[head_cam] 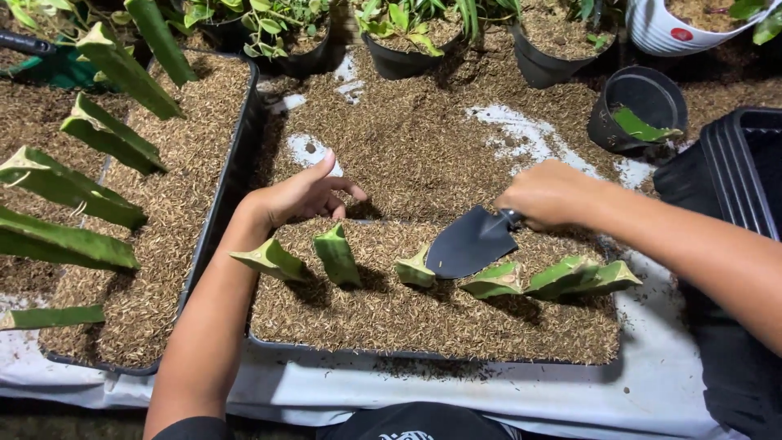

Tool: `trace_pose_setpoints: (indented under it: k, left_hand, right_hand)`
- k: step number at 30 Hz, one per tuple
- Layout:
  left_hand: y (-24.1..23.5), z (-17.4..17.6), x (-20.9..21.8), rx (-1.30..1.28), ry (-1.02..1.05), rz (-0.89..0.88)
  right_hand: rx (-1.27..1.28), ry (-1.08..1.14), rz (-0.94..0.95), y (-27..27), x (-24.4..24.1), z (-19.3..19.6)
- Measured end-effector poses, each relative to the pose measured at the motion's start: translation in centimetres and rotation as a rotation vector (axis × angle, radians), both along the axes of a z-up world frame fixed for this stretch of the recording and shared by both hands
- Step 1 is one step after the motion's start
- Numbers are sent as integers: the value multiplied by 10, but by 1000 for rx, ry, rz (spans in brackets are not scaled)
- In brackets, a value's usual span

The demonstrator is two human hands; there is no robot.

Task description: The person uses a small hand trowel to scoop and spread a loose brown substrate around several upright green plant cuttings arranged in a black tray. The hands repeatedly pat and level the medium to secure the cuttings in place.

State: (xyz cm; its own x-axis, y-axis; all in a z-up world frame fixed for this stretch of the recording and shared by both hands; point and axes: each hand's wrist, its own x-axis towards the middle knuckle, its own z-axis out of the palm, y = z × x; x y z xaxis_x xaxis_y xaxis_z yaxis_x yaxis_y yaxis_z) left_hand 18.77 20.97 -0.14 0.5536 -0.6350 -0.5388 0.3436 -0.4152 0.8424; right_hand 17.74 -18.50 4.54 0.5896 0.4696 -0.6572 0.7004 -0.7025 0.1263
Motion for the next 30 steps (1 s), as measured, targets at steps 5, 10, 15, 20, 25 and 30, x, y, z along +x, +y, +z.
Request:
trace_pose_setpoints:
  k: [5,10,15,20,25,30]
  left_hand:
    - [-2,2,0,7,-12,10]
    - [-4,7,5,64,-140,-116]
    - [-19,37,-5,174,-289,-254]
    - [-34,50,-10,248,-293,-319]
    - [-43,60,-20,399,-264,-351]
    - [-50,52,-18,578,-354,-441]
  right_hand:
    - [50,-19,-138,11,14,52]
    - [128,-46,-33,49,29,40]
    - [179,-120,239,89,36,38]
    - [178,-181,388,102,46,22]
    - [145,-212,455,106,46,-2]
    - [132,-268,456,107,45,-20]
